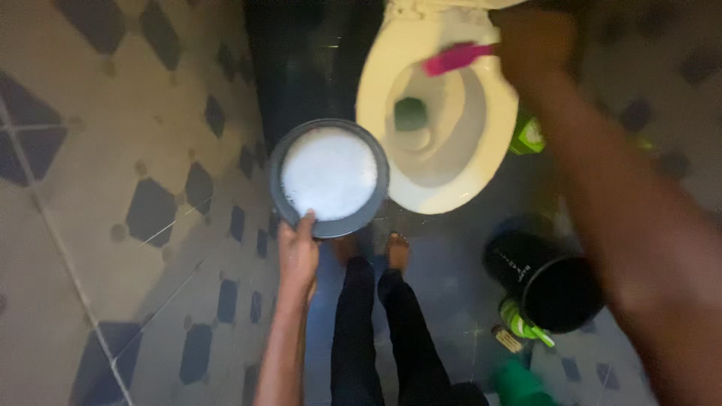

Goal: The person cleans a toilet using a pink brush and soapy water from a metal bowl. They scrub the toilet seat, rim, and bowl, repeatedly dipping the brush into the soapy water to maintain cleaning solution coverage.

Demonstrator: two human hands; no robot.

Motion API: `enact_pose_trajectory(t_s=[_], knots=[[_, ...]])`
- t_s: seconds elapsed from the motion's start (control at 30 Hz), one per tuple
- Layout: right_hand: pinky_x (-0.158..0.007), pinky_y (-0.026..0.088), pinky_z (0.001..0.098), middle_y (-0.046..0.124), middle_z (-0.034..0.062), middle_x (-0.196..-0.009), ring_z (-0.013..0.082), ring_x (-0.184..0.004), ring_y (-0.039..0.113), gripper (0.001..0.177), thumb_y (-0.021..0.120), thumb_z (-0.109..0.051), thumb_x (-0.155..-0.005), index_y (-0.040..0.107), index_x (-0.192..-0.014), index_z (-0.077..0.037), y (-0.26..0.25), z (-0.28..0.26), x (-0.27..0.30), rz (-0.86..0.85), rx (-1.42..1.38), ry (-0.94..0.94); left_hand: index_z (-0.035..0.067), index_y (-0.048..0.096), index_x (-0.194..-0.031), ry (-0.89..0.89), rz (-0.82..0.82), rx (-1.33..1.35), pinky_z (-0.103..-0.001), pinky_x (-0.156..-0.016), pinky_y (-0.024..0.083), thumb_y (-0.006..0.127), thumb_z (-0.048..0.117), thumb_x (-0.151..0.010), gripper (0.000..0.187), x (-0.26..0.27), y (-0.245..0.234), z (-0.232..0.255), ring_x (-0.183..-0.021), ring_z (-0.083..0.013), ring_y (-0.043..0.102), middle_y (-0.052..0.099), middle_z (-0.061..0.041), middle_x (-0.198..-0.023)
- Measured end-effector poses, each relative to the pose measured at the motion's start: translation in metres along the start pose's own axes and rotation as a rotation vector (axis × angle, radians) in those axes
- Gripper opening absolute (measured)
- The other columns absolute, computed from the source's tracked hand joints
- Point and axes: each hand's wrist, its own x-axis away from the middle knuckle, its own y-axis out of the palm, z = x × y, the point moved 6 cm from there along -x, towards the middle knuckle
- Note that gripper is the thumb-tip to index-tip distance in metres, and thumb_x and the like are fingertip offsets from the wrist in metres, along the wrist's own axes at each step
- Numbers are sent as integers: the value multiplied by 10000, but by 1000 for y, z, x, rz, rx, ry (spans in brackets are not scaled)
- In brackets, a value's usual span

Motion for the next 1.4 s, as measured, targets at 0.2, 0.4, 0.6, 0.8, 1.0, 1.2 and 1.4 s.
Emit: enact_pose_trajectory(t_s=[0.2, 0.4, 0.6, 0.8, 1.0, 1.2, 1.4], knots=[[-816, 528, 519, 717, 162, -963, 351, -882, 699, 228, 495, -237, -1054, 668, -1150, -124, -22, -10, 2, 7, 7, -115, -18, 494, -1460, 111, -60, 153, -366, -1033, 457, 564, 219, -986, 534, -1, 10, -1, -1230, -263, 609, 638, -180, -1382], [-808, 529, 524, 711, 179, -980, 365, -885, 691, 260, 481, -224, -1053, 609, -1253, -119, -17, 9, 2, 30, -48, -84, -23, 457, -1452, -36, 1, 21, -366, -1049, 448, 567, 228, -1006, 523, 1, 10, -13, -1247, -261, 607, 631, -176, -1377], [-800, 529, 530, 705, 195, -996, 380, -889, 684, 330, 468, -211, -1051, 550, -1356, -115, 46, 44, 109, -257, -217, -52, -21, 477, -1449, 68, -23, 25, -350, -1060, 424, 548, 196, -985, 517, 4, 18, 0, -1272, -254, 590, 621, -162, -1395], [-793, 529, 535, 699, 212, -1013, 394, -892, 676, 421, 455, -198, -1050, 491, -1459, -110, 85, 38, 191, -401, -402, -15, -37, 499, -1445, 107, -58, 78, -364, -1064, 427, 542, 188, -996, 504, 18, 16, 6, -1266, -283, 586, 633, -198, -1391], [-785, 530, 540, 693, 228, -1030, 408, -896, 669, 521, 441, -185, -1048, 432, -1562, -105, 141, -47, 265, -391, -597, 40, 38, 381, -1515, 38, -37, 93, -368, -1085, 402, 531, 204, -981, 579, 21, 14, 9, -1322, -246, 535, 545, -144, -1463], [-877, 529, 465, 686, 234, -1229, 336, -1001, 671, 445, 290, -334, -1187, 523, -1446, -56, 178, -204, 327, -875, -1152, 448, -14, 451, -1496, 61, 1, 22, -402, -1119, 399, 532, 198, -997, 548, 24, 13, 7, -1307, -281, 568, 585, -205, -1453], [-972, 485, 433, 610, 206, -1359, 318, -1101, 628, 496, 301, -356, -1108, 477, -1517, -137, 199, -164, 374, -598, -1536, 672, -14, 438, -1463, 55, -37, 180, -437, -1034, 511, 516, 168, -989, 514, 35, 27, 13, -1251, -290, 593, 568, -176, -1413]])
